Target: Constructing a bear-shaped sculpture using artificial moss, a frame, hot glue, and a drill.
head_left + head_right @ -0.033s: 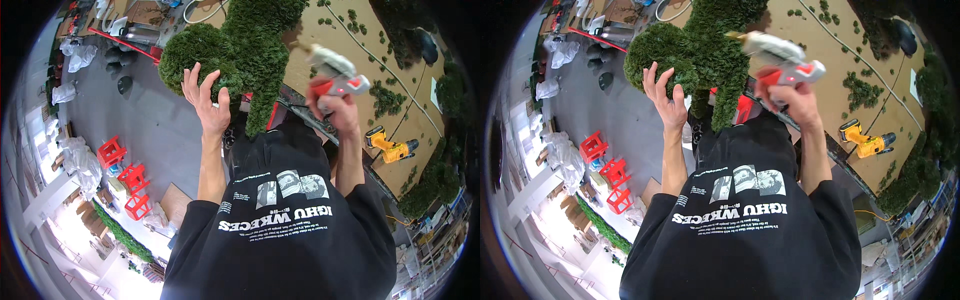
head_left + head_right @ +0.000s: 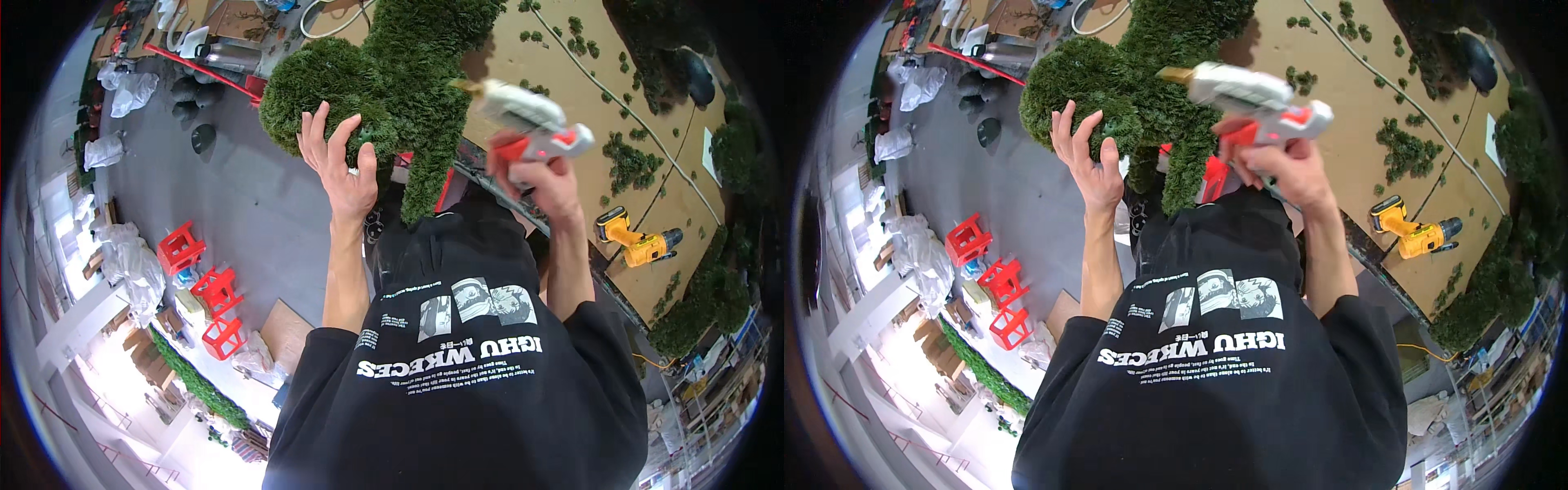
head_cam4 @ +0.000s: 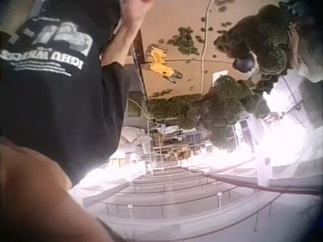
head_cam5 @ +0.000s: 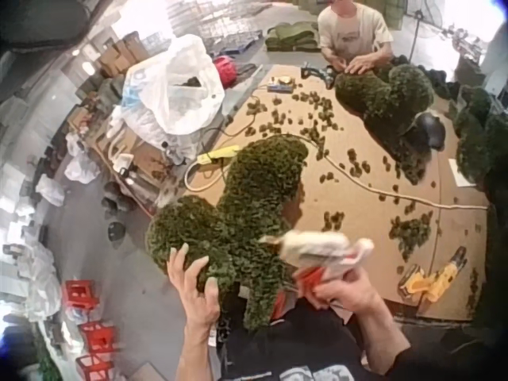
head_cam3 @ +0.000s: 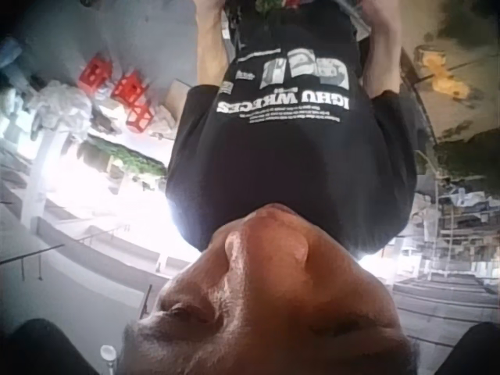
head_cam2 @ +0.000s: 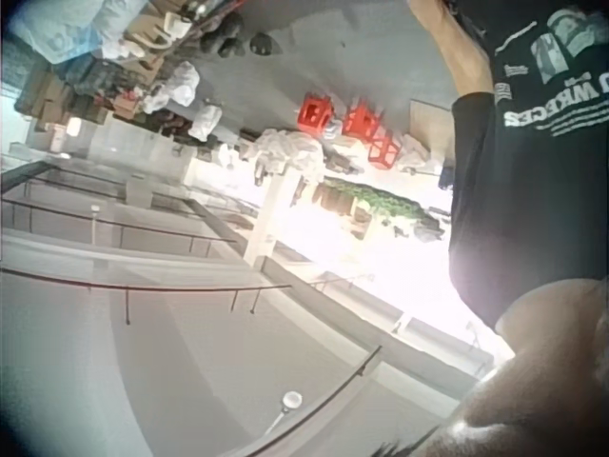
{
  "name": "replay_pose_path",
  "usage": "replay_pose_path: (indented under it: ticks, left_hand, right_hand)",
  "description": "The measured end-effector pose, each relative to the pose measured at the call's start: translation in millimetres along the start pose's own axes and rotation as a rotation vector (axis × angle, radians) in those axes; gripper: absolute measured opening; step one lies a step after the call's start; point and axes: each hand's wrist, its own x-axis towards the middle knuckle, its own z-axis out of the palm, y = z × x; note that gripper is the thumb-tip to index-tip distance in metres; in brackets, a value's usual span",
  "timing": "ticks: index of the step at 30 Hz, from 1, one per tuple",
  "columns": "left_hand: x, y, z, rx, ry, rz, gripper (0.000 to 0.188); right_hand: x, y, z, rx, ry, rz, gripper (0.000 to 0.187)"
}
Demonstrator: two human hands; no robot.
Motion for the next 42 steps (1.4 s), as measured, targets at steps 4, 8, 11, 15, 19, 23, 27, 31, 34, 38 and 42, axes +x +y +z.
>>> replay_pose_path:
  ticks: [4, 8, 11, 15, 19, 23, 27, 31, 34, 38, 42]
  left_hand:
    - [-1, 0, 0, -0.002, 0.011, -0.012, 0.041]
    - [-3, -5, 3, -0.042, 0.008, -0.059, 0.044]
    - [-3, -5, 5, -0.040, 0.013, -0.073, 0.046]
    - [-3, -6, 7, -0.043, 0.036, -0.078, 0.047]
    - [-1, -6, 7, -0.057, 0.047, -0.071, 0.046]
    - [-2, -4, 7, -0.066, 0.050, -0.075, 0.046]
    - [-4, -2, 9, -0.054, 0.047, -0.084, 0.045]
    - [-3, -2, 10, -0.067, 0.059, -0.088, 0.044]
    - [-2, -3, 8, -0.066, 0.060, -0.089, 0.043]
    - [-1, -4, 10, -0.082, 0.069, -0.081, 0.043]
    - [-1, -3, 11, -0.079, 0.067, -0.079, 0.042]
  right_hand:
    - [5, 11, 39, -0.105, -0.030, 0.136, 0.025]
    - [7, 29, 50, -0.212, -0.013, 0.214, 0.015]
    - [12, 39, 50, -0.311, -0.002, 0.158, 0.018]
    - [18, 32, 54, -0.384, 0.016, 0.202, 0.014]
    - [21, 29, 48, -0.470, 0.010, 0.201, 0.017]
    - [24, 30, 48, -0.493, -0.004, 0.206, 0.018]
    - [26, 24, 53, -0.469, 0.035, 0.245, 0.018]
    - [27, 23, 49, -0.509, 0.008, 0.241, 0.017]
    - [27, 25, 48, -0.501, 0.009, 0.248, 0.017]
    - [29, 30, 43, -0.499, 0.001, 0.260, 0.017]
    - [30, 29, 45, -0.503, 0.007, 0.254, 0.016]
